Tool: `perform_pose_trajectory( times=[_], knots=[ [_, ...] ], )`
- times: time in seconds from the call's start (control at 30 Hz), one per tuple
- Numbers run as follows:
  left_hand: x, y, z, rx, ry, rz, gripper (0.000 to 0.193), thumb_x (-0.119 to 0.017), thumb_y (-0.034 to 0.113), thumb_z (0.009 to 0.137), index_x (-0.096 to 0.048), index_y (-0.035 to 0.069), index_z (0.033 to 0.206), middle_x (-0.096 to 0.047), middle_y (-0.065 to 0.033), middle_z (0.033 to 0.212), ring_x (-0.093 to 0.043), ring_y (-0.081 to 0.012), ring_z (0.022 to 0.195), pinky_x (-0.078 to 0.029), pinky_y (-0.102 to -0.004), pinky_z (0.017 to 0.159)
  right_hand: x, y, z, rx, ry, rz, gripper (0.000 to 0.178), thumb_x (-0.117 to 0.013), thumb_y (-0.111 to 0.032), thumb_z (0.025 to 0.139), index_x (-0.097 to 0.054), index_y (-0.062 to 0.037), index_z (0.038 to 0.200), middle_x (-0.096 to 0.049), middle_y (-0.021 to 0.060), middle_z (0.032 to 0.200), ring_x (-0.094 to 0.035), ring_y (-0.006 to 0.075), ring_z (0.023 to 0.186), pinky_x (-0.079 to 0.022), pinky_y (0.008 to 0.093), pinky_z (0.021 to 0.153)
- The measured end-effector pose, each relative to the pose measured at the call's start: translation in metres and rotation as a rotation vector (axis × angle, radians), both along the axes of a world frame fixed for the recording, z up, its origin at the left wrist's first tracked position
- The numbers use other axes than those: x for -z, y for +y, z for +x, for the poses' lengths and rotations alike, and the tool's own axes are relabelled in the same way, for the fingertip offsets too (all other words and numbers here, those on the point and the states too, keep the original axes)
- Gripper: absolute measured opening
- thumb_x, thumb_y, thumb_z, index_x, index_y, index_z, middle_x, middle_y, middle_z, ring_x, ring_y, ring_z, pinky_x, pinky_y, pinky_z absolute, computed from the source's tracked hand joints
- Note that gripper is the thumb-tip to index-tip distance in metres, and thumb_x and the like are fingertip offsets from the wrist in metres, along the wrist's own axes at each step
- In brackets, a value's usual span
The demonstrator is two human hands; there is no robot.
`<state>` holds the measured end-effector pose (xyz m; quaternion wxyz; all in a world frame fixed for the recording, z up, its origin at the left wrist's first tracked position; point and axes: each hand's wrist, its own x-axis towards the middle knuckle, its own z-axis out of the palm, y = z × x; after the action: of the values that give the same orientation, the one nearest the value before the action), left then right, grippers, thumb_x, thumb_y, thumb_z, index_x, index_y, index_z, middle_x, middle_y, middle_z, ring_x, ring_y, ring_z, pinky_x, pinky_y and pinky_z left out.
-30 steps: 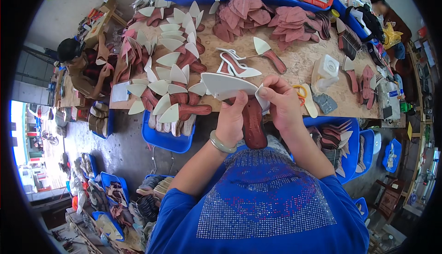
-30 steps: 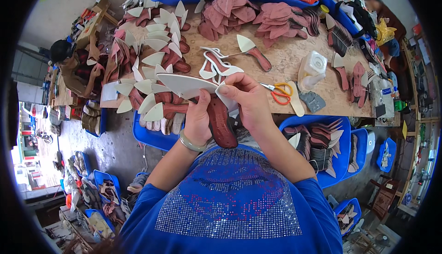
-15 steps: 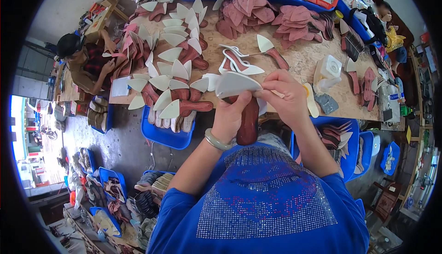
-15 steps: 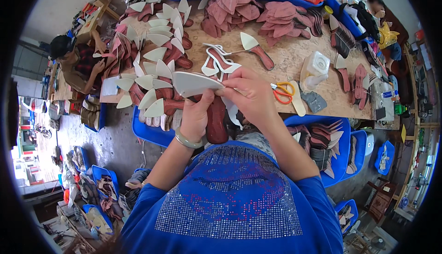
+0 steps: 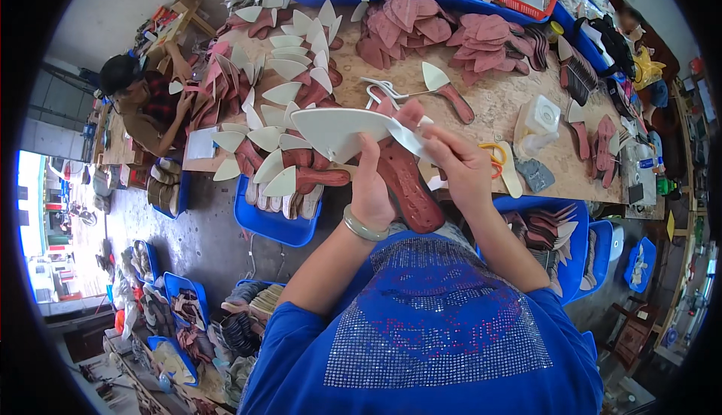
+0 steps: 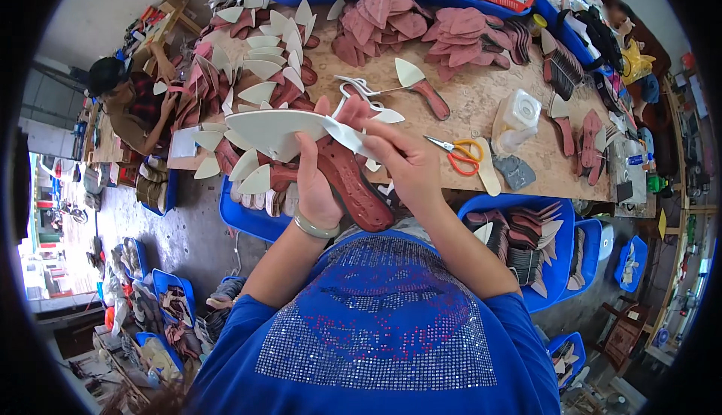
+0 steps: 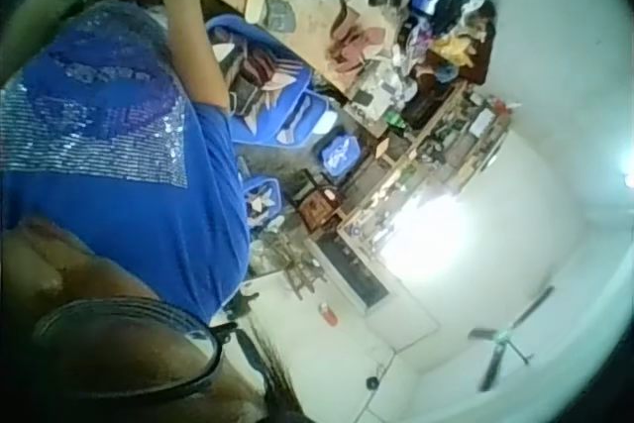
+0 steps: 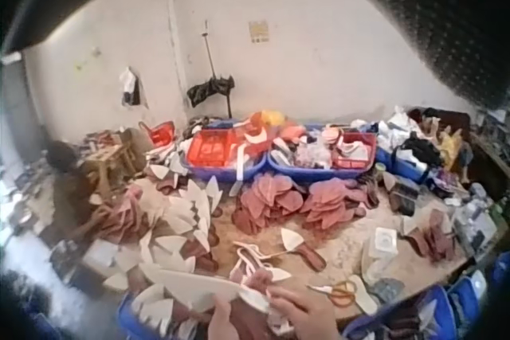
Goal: The person assembles white slipper soles by attaching white straps to the edges. They pick up a sole, position the strap, and press it into place, repeating this process for multiple units. The finished slippers are placed into a blue bin on the table.
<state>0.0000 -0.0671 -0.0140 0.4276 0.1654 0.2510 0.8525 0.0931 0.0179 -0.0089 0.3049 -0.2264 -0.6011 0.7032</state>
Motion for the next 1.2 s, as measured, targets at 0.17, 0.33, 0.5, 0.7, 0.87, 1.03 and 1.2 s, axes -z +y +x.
perform_pose_trajectory(
  times=[0.17, 0.33, 0.5, 0.7, 0.87, 1.03, 1.2],
  knots=[
    [0.001, 0.002, -0.001, 0.002, 0.014, 0.009, 0.056, -0.044, 0.048, 0.093, -0.031, 0.01, 0.132, -0.054, -0.0122, 0.116, -0.046, -0.0263, 0.117, -0.034, -0.045, 0.104, 0.028, 0.006, 0.0, -0.037, -0.001, 0.006, 0.019, -0.063, -0.013, 0.087, -0.067, -0.0012, 0.102, -0.065, 0.0015, 0.082, -0.056, 0.0076, 0.069, -0.044, 0.0215, 0.065],
    [-0.004, 0.007, -0.003, -0.11, 0.02, -0.112, 0.051, -0.048, 0.044, 0.093, -0.038, 0.006, 0.125, -0.057, -0.01, 0.101, -0.053, -0.0219, 0.097, -0.041, -0.0418, 0.095, 0.029, 0.002, 0.011, -0.191, -0.025, -0.552, 0.016, -0.063, -0.021, 0.088, -0.068, -0.0054, 0.087, -0.05, -0.006, 0.061, -0.039, 0.0035, 0.052, -0.031, 0.02, 0.051],
    [-0.007, 0.011, -0.008, -0.166, 0.311, -0.175, 0.045, -0.048, 0.041, 0.094, -0.047, 0.001, 0.114, -0.058, -0.0104, 0.094, -0.055, -0.018, 0.085, -0.045, -0.0352, 0.082, 0.027, -0.001, 0.016, -0.155, -0.048, -0.509, 0.019, -0.062, -0.02, 0.089, -0.067, -0.0032, 0.082, -0.048, -0.0072, 0.058, -0.039, 0.0042, 0.052, -0.031, 0.0217, 0.049],
    [0.016, 0.013, -0.007, 0.111, 0.148, -0.014, 0.037, -0.053, 0.032, 0.094, -0.051, -0.001, 0.111, -0.06, -0.0114, 0.096, -0.058, -0.0165, 0.086, -0.048, -0.03, 0.071, 0.028, 0.003, 0.02, -0.121, -0.216, 0.456, 0.016, -0.065, -0.017, 0.085, -0.065, -0.0017, 0.084, -0.06, 0.0023, 0.066, -0.052, 0.0097, 0.057, -0.041, 0.0278, 0.054],
    [0.003, 0.014, -0.005, 0.121, 0.237, -0.216, 0.048, -0.046, 0.038, 0.095, -0.044, -0.001, 0.124, -0.052, -0.0134, 0.117, -0.053, -0.0198, 0.104, -0.043, -0.035, 0.089, 0.012, 0.027, 0.016, -0.273, -0.211, 0.284, 0.019, -0.065, -0.019, 0.084, -0.063, -0.0007, 0.08, -0.056, 0.0114, 0.063, -0.053, 0.0181, 0.053, -0.04, 0.0312, 0.051],
    [0.009, 0.025, 0.0, 0.262, 0.249, -0.183, 0.057, -0.041, 0.037, 0.097, -0.029, -0.001, 0.138, -0.036, -0.0138, 0.141, -0.042, -0.0251, 0.126, -0.036, -0.0426, 0.104, 0.019, 0.06, 0.007, -0.213, -0.161, 0.775, 0.027, -0.063, -0.024, 0.086, -0.061, 0.0003, 0.074, -0.056, 0.0128, 0.06, -0.052, 0.0217, 0.05, -0.039, 0.0335, 0.049],
    [-0.011, 0.023, -0.013, 0.49, 0.066, -0.357, 0.052, -0.039, 0.037, 0.098, -0.032, 0.002, 0.135, -0.04, -0.018, 0.137, -0.049, -0.0289, 0.119, -0.044, -0.0479, 0.097, 0.012, 0.08, 0.002, -0.303, -0.108, 0.746, 0.034, -0.059, -0.029, 0.088, -0.061, 0.0013, 0.073, -0.056, 0.0126, 0.06, -0.053, 0.0242, 0.052, -0.04, 0.0344, 0.049]
  ],
)
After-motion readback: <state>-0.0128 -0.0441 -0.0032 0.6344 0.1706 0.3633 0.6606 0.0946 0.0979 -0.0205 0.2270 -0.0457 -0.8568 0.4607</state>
